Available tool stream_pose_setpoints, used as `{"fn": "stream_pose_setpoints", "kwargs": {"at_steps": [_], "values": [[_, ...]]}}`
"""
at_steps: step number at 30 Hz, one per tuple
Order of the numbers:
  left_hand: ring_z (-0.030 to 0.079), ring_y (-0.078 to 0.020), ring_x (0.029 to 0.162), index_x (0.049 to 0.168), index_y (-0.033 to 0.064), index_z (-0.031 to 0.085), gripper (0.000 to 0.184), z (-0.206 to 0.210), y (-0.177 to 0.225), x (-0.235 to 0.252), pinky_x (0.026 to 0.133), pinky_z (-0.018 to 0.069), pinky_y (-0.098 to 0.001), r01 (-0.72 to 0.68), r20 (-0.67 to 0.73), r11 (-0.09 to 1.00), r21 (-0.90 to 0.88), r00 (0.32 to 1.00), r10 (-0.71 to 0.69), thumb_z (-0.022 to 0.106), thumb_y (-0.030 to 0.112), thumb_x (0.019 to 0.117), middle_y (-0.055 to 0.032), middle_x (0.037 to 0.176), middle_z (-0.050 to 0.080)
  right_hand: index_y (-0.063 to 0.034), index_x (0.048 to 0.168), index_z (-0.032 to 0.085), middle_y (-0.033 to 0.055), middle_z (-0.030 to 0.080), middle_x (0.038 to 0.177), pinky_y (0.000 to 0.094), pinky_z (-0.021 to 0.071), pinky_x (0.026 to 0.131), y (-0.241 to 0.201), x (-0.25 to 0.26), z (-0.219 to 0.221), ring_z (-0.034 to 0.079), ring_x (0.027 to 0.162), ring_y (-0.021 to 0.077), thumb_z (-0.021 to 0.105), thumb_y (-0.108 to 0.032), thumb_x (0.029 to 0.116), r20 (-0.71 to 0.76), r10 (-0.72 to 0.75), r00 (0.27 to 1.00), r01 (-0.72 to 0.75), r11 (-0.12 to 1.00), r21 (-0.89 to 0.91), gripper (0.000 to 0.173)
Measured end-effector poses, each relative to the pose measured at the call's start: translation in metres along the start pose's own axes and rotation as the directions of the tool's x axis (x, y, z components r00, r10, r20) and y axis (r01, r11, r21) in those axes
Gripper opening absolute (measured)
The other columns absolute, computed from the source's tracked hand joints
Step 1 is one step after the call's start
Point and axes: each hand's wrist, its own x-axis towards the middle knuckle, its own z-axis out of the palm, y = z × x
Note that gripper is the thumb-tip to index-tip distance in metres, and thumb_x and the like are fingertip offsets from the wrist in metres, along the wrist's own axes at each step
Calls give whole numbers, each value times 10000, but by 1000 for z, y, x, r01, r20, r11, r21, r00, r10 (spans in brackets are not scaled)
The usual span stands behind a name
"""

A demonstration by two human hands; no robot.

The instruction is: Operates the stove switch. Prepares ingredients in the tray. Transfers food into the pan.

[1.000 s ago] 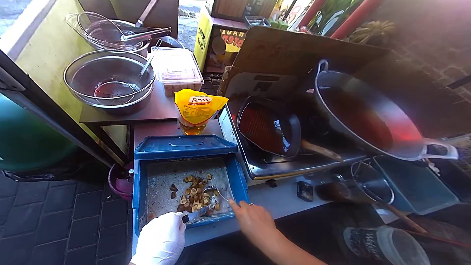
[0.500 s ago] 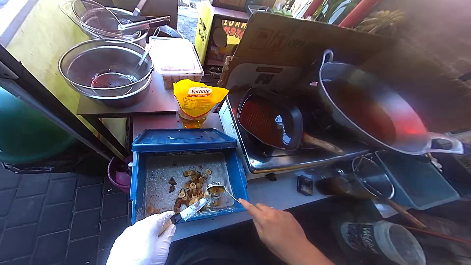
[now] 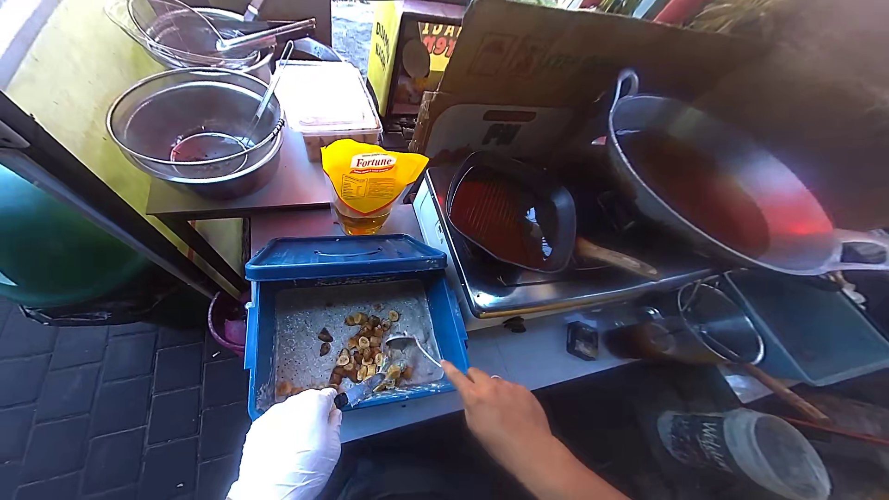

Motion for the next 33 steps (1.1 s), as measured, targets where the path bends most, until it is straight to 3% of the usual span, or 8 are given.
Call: {"fn": "stream_pose_setpoints", "kwargs": {"at_steps": [2,5,9,13,16,20,26,33], "values": [[695,-305,1112,1289,230,705,361,-14,8,-11,919,533,-534,-4,6,1000,25,1000,4,500,342,1014,-86,1186,735,-228,1566,436,176,683,1204,535,578,786,-11,12,-24,711,1001,381,423,-79,1028,274,88,958,-91,996,-1,559],[681,-332,1140,1274,161,693,356,-31,23,-24,945,513,-535,20,25,997,68,999,-22,476,308,1034,-126,1205,721,-88,1410,555,213,695,1167,593,568,824,-29,24,-34,693,1076,416,483,-55,980,434,63,899,-93,995,48,437],[668,-324,1173,1295,171,675,365,-26,31,-18,954,512,-540,55,67,995,78,996,-60,445,315,1052,-116,1243,707,-114,1246,680,177,706,1139,621,548,880,-14,44,-24,680,1101,378,498,-170,1002,395,-135,909,22,961,277,310],[736,-248,870,1104,234,762,271,16,9,-10,685,581,-482,-65,-301,995,79,950,86,547,331,970,-31,939,749,-218,1396,653,88,721,1221,524,517,1018,35,43,-10,673,1167,252,435,-284,1084,279,-202,939,44,873,486,387],[730,-224,831,1138,269,766,284,12,2,-19,664,580,-476,-131,-392,991,9,911,124,552,349,970,2,926,747,-345,1393,640,20,755,1049,499,577,866,48,13,-15,719,999,217,411,-358,1095,80,-93,992,56,926,373,377],[734,-234,886,1186,288,757,309,-6,-2,-30,708,577,-516,-113,-326,993,-22,940,100,549,364,970,-3,995,761,-316,1419,635,77,733,910,477,579,617,36,-8,-8,726,770,284,494,-212,1043,-145,-44,988,63,990,124,415],[731,-227,903,1229,296,744,329,1,9,-21,738,574,-511,-100,-296,995,-30,951,86,541,364,979,3,1005,760,-314,1507,527,147,715,1051,508,577,697,21,-4,11,722,871,349,449,-117,1023,59,-103,993,96,988,122,528],[721,-249,1006,1229,293,728,311,17,16,16,824,572,-507,-25,-121,999,24,992,28,522,381,1014,-24,1085,753,-290,1452,585,124,701,1070,477,572,678,14,17,4,715,876,315,459,-134,1026,26,-123,992,120,986,117,470]]}}
